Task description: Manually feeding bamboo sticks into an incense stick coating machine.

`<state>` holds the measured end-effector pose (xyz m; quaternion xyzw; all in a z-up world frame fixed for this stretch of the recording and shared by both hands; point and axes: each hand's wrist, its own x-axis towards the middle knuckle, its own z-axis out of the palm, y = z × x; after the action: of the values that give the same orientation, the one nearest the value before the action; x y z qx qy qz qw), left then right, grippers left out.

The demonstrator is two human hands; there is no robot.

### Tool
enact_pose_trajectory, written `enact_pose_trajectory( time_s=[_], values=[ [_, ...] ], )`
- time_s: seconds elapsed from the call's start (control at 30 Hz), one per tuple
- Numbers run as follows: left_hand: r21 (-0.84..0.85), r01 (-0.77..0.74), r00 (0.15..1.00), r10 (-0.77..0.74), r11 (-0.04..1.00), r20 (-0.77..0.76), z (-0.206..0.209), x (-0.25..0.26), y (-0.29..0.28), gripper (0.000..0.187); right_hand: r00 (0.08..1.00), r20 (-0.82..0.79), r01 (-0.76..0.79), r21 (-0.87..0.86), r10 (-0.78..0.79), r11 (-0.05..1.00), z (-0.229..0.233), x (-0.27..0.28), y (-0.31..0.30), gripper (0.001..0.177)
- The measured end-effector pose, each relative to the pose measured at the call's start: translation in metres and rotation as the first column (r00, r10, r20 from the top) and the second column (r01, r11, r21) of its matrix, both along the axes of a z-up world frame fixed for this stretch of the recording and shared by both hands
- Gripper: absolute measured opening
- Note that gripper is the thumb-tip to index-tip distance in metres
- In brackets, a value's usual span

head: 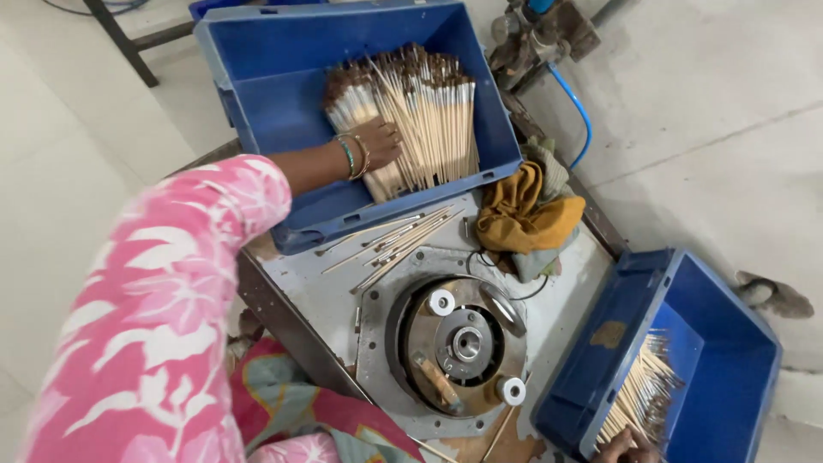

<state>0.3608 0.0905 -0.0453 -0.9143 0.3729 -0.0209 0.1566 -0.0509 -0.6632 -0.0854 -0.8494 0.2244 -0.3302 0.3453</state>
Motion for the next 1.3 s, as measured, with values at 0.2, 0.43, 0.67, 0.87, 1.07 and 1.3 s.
enact_pose_trajectory(
  time_s=[0.2, 0.43, 0.67, 0.87, 1.07, 1.3],
  values=[
    [0.096, -0.103, 0.947, 0.127, 0.99, -0.296, 0.001, -0.046, 0.035, 0.029, 0.993, 0.07, 0.096, -0.058, -0.092, 0.994, 0.067, 0.009, 0.139, 0.018],
    [-0.308, -0.289, 0.937, 0.202, 0.906, -0.285, 0.05, -0.025, 0.048, 0.049, 0.993, -0.028, 0.116, -0.057, -0.117, 0.992, 0.105, 0.005, 0.178, 0.014],
    [-0.856, -0.5, 0.866, 0.07, 0.131, -0.495, 0.114, -0.089, 0.049, 0.067, 0.986, -0.086, 0.135, -0.083, -0.142, 0.987, 0.12, 0.01, 0.192, 0.016],
    [-0.869, -0.495, 0.858, 0.174, 0.025, -0.483, 0.069, -0.114, 0.046, 0.079, 0.979, -0.14, 0.134, -0.12, -0.15, 0.984, 0.136, 0.008, 0.212, 0.019],
    [-0.488, -0.863, 0.501, 0.353, 0.133, -0.79, 0.076, -0.083, 0.047, 0.058, 0.941, -0.203, 0.197, -0.316, -0.269, 0.928, 0.162, 0.009, 0.227, 0.019],
    [-0.367, -0.777, 0.608, -0.459, -0.511, -0.648, 0.183, -0.109, 0.018, 0.063, 0.945, -0.081, -0.324, -0.093, 0.317, 0.942, 0.248, 0.043, 0.318, 0.022]
  ],
)
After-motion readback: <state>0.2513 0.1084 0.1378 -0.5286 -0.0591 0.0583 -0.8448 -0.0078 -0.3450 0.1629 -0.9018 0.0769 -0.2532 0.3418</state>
